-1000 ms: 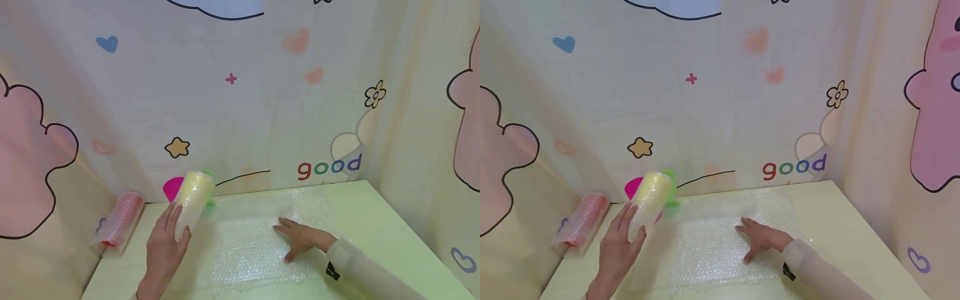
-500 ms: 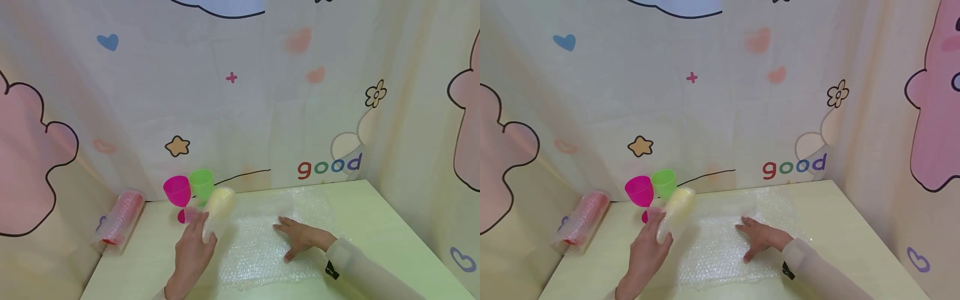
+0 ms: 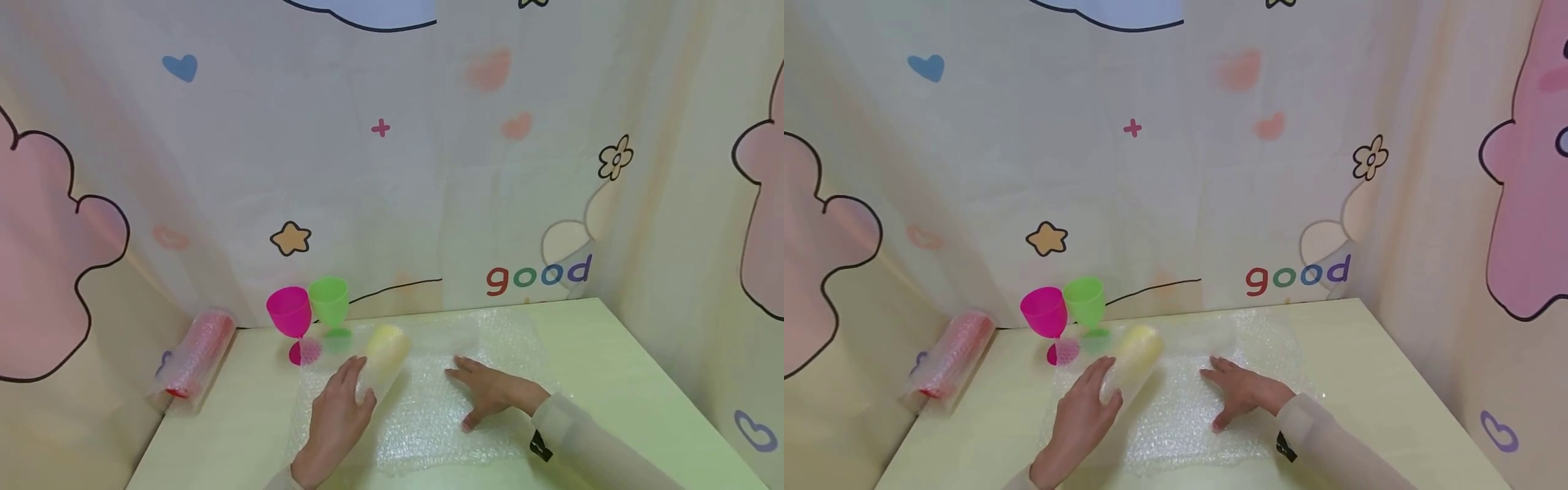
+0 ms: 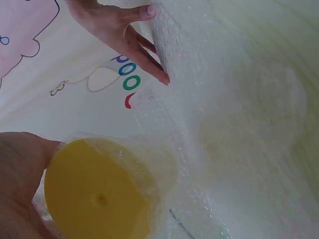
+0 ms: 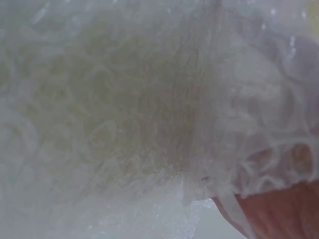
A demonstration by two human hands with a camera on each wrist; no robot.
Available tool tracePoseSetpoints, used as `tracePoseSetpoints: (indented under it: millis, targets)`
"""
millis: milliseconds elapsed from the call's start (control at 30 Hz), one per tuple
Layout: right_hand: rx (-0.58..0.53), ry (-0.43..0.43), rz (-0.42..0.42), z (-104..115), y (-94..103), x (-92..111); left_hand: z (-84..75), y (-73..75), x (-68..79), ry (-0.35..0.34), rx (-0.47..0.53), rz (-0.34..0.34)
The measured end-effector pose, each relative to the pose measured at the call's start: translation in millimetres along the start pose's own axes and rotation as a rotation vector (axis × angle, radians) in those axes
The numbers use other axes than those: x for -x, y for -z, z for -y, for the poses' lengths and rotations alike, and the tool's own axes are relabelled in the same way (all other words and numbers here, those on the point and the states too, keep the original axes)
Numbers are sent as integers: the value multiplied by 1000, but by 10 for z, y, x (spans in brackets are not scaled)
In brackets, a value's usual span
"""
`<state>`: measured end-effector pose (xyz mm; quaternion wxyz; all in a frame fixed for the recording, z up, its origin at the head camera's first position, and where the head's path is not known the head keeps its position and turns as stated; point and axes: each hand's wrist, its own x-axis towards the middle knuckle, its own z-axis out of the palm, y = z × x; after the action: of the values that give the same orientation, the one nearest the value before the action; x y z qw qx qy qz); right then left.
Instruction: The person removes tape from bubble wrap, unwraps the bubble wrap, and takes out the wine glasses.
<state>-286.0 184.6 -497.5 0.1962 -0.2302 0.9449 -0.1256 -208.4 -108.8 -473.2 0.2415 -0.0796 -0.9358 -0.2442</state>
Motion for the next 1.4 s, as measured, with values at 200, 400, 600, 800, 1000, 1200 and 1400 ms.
tracePoseSetpoints:
  millis: [200,400,600,800,1000,1200,1400]
  targets:
    - [0,10,2,-5,-2,3,-66,-65,-10,6,-7,24]
    - [6,19,-2,-16,-5,5,-142,-173,-38,5,-20,57]
    - [-23,15,9,-20,-27,2,-176,-271,-16,8,-16,72]
    - [-27,12,2,-31,-18,9,-149,-326,3,27,-9,164]
    - [-8,15,1,-34,7,-10,-109,-290,-27,76,11,295]
    - [-6,20,-15,-14,69,-17,-93,-229,-106,90,53,359]
    - [-34,16,4,2,53,25,-71,-227,-84,87,104,406]
